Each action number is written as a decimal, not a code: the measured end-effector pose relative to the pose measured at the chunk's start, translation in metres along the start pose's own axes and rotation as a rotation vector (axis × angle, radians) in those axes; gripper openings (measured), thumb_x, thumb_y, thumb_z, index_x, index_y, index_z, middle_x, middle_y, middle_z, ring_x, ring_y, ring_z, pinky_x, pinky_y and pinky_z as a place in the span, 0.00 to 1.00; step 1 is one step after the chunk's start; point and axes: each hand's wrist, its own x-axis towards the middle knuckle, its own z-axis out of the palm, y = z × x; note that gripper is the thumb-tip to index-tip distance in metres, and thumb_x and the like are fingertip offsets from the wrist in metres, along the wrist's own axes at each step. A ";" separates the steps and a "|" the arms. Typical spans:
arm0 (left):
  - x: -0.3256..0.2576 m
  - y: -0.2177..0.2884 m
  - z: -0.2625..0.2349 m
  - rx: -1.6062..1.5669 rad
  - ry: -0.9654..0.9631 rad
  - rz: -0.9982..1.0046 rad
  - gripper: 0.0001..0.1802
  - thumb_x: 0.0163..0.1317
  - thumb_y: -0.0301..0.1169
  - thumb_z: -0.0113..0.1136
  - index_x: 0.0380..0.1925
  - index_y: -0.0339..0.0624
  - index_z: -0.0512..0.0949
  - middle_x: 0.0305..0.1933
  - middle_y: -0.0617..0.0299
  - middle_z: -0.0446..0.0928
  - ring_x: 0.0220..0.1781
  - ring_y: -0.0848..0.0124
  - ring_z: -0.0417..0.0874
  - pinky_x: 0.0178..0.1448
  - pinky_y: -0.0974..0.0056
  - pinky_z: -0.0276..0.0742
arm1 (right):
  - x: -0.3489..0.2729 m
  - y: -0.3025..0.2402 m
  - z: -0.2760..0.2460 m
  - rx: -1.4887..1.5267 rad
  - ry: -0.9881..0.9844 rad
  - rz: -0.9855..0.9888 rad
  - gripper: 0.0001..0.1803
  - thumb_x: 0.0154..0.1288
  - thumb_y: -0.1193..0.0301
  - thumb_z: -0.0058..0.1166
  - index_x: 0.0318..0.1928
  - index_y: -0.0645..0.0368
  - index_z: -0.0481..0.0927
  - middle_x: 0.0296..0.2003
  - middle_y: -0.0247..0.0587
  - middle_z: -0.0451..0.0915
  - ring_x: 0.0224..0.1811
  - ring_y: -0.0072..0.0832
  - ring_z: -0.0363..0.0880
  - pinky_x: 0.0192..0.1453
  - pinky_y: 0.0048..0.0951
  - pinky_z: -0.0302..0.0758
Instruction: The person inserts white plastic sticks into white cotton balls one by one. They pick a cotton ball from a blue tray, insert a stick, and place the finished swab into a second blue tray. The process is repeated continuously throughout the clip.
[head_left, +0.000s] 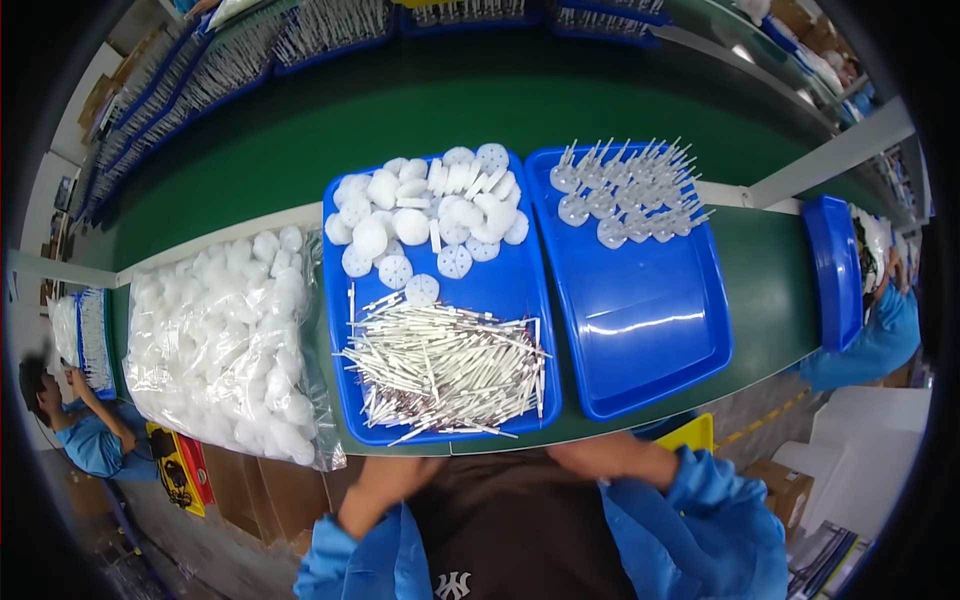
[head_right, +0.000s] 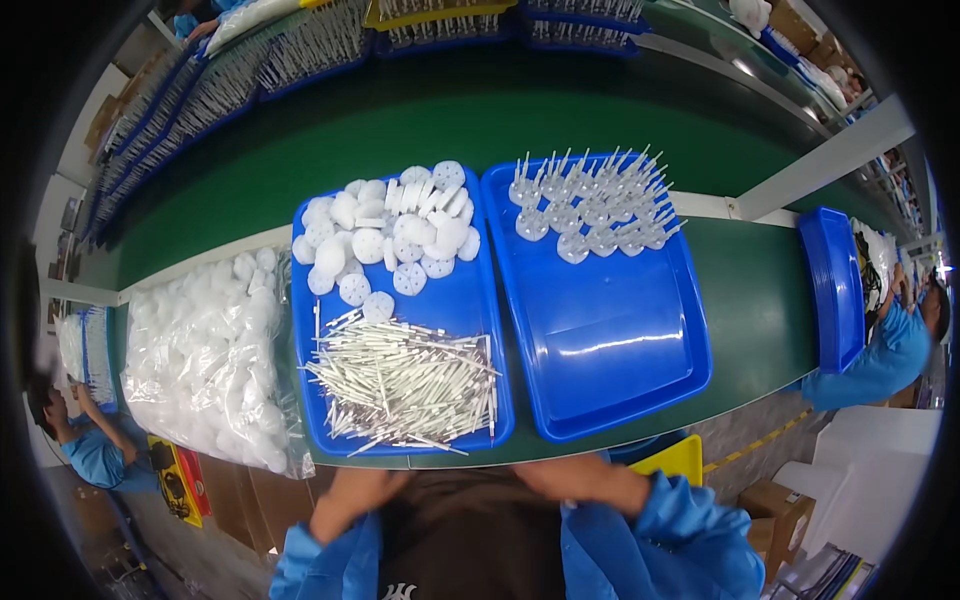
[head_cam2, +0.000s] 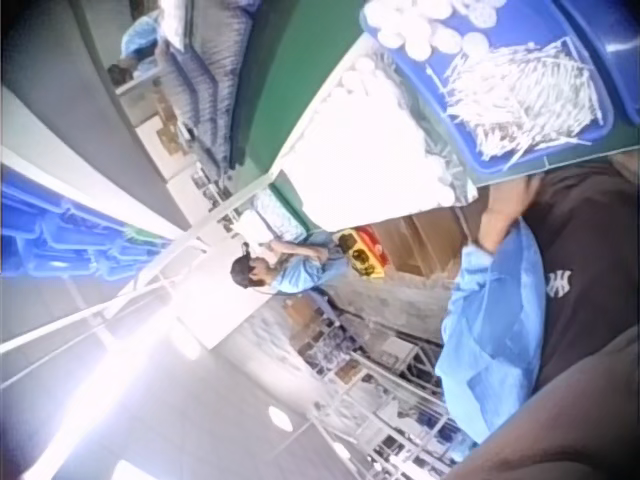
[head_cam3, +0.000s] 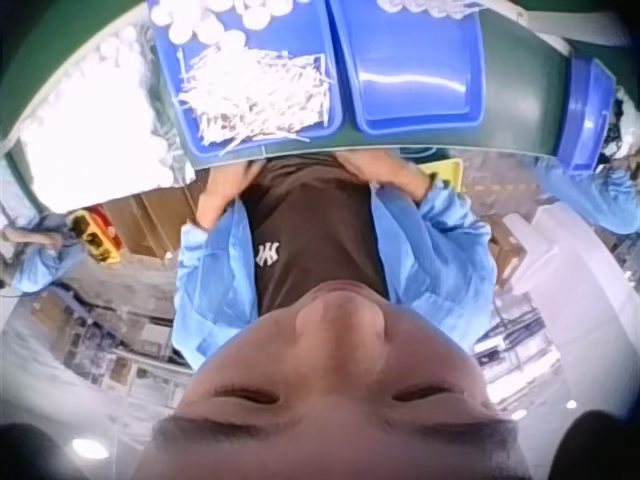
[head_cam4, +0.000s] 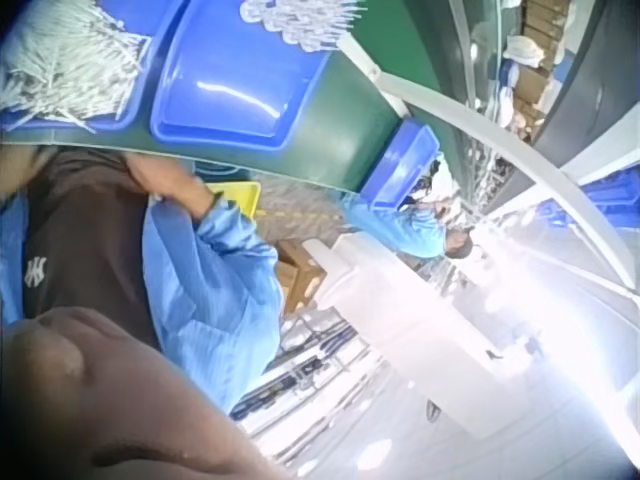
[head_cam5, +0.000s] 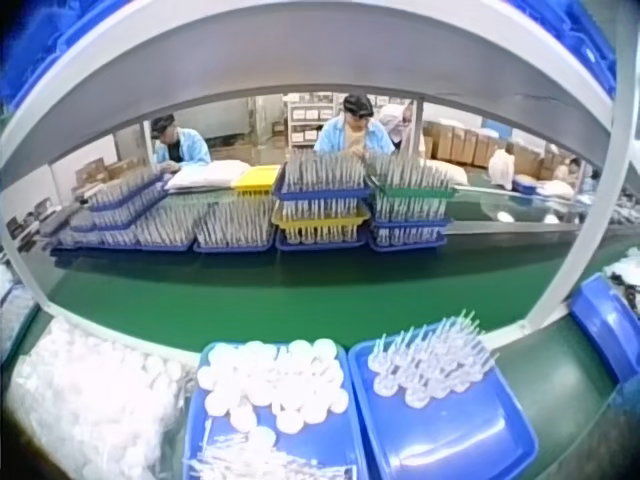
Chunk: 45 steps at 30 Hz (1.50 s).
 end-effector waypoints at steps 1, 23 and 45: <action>-0.016 0.018 -0.019 0.225 -0.066 0.277 0.20 0.75 0.41 0.67 0.63 0.51 0.87 0.66 0.47 0.86 0.62 0.45 0.89 0.66 0.46 0.85 | -0.013 -0.025 -0.008 -0.300 0.178 -0.220 0.21 0.80 0.60 0.62 0.68 0.48 0.86 0.68 0.41 0.86 0.62 0.36 0.89 0.67 0.40 0.85; 0.069 0.025 -0.140 0.486 0.647 -0.084 0.32 0.74 0.28 0.60 0.77 0.33 0.72 0.68 0.46 0.84 0.81 0.47 0.74 0.90 0.30 0.47 | -0.009 -0.041 -0.178 -0.363 0.656 0.157 0.40 0.62 0.58 0.74 0.72 0.57 0.78 0.80 0.51 0.70 0.84 0.57 0.66 0.87 0.62 0.60; 0.139 0.052 -0.188 0.175 0.504 0.493 0.13 0.63 0.25 0.72 0.49 0.45 0.91 0.46 0.60 0.91 0.43 0.59 0.92 0.46 0.58 0.87 | 0.125 -0.103 -0.193 -0.456 0.650 -0.087 0.07 0.63 0.67 0.73 0.37 0.48 0.85 0.36 0.29 0.86 0.43 0.31 0.86 0.60 0.40 0.74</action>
